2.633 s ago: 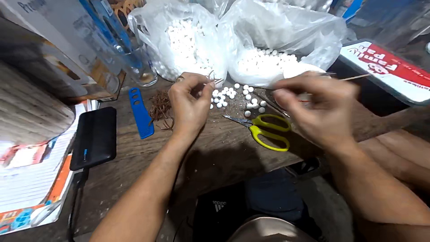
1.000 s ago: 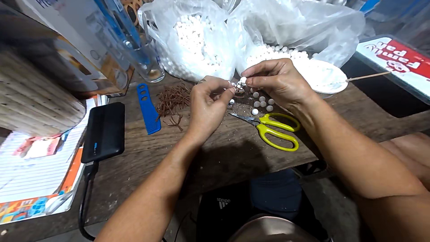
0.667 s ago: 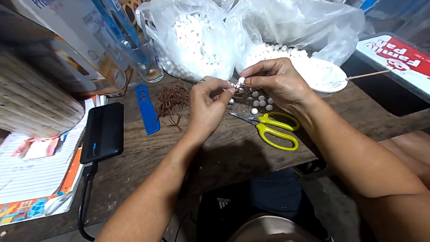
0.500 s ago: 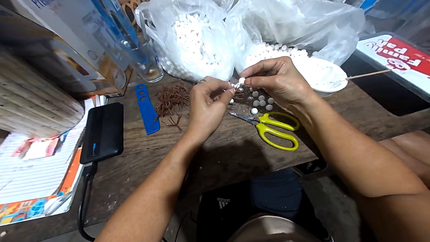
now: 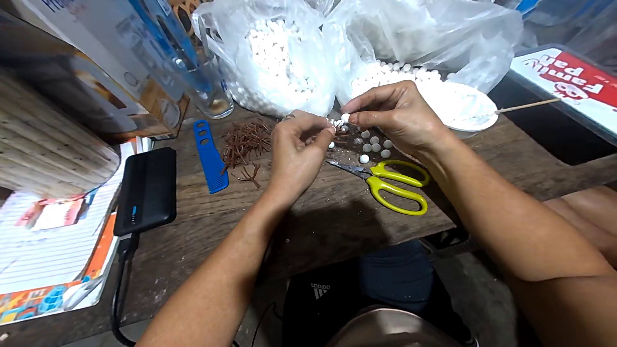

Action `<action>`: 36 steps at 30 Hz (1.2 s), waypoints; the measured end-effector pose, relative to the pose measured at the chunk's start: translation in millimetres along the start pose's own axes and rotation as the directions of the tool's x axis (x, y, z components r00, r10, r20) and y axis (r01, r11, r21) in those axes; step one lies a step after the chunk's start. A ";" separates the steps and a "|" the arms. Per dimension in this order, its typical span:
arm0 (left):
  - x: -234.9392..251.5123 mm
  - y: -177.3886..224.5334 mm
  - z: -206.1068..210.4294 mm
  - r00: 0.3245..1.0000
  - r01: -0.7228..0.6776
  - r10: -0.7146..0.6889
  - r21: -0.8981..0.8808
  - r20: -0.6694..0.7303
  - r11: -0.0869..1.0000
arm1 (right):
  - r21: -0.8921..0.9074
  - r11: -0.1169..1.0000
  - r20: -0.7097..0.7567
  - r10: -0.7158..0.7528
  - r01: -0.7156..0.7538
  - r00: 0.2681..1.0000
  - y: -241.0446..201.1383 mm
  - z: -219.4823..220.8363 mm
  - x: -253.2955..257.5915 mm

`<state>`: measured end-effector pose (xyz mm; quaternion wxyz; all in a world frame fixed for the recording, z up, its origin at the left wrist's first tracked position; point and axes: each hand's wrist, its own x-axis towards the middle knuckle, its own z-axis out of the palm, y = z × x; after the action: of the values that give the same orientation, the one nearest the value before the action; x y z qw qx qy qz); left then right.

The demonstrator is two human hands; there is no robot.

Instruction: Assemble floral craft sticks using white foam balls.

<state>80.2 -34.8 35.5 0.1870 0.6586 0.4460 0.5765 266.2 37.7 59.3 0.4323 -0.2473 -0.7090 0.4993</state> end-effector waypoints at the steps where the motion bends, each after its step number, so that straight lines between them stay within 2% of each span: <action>1: -0.1 0.3 0.0 1.000 0.003 -0.003 0.004 -0.001 1.000 | 0.004 1.000 -0.003 0.004 -0.004 1.000 0.4 0.4 0.0; 6: -2.6 1.7 0.3 1.000 -0.001 0.000 0.057 0.017 0.998 | -0.003 1.000 -0.012 -0.005 0.005 1.000 1.4 1.7 -0.6; 20: -2.4 1.8 1.1 1.000 -0.004 0.002 0.070 0.030 0.998 | -0.209 0.953 0.121 -0.199 0.220 0.973 3.2 -3.5 -0.1; 36: -2.4 2.5 2.2 1.000 -0.011 0.010 0.103 0.011 0.995 | -0.224 0.940 0.126 -0.232 0.256 0.964 5.6 -1.8 -0.3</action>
<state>83.3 -37.6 35.4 0.1522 0.6728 0.4709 0.5500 267.4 40.5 54.3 0.4227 -0.1828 -0.8093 0.3646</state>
